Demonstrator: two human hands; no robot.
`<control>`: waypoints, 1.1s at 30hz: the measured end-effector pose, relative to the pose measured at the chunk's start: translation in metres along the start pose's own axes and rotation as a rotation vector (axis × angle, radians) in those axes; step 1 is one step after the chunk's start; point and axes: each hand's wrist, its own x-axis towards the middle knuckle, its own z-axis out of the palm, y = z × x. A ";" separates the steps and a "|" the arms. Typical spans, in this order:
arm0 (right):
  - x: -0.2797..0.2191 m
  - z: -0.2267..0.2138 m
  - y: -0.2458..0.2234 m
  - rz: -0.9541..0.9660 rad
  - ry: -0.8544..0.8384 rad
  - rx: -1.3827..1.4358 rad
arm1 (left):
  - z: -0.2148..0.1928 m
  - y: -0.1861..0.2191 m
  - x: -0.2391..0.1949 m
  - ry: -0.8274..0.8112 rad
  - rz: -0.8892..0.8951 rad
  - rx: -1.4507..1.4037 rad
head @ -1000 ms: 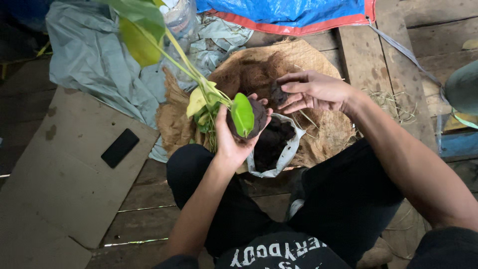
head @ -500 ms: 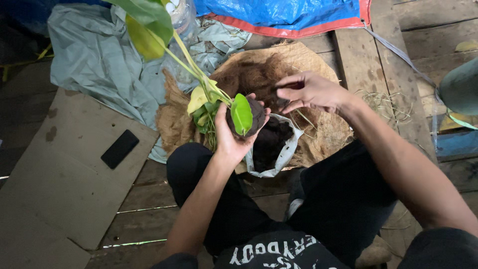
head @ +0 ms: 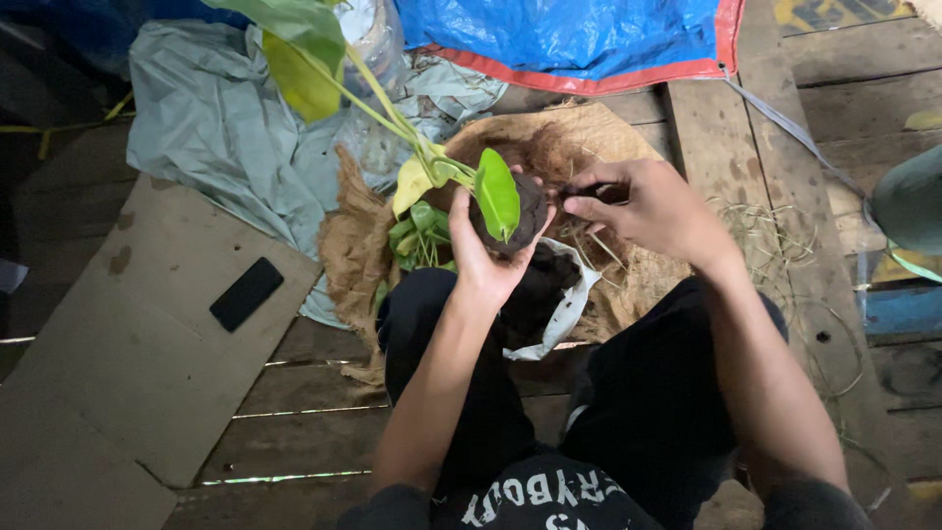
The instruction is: The person holds a small plant with a soil ball and repeatedly scoops soil from a nearby sack to pack around the root ball. They press and shape the soil by hand to secure the plant, occasionally adjusting the plant's position within the soil mass.
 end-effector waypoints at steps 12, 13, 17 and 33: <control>0.004 0.004 0.038 0.255 0.053 0.334 | -0.005 -0.012 -0.001 0.072 0.071 0.007; 0.004 0.003 0.042 0.239 0.030 0.391 | -0.005 -0.014 -0.003 0.071 0.058 0.008; 0.005 0.012 0.059 0.176 -0.029 0.482 | -0.005 -0.017 -0.013 0.077 0.039 0.012; 0.012 0.024 0.053 0.161 -0.151 0.611 | -0.009 -0.014 -0.024 0.149 -0.063 0.031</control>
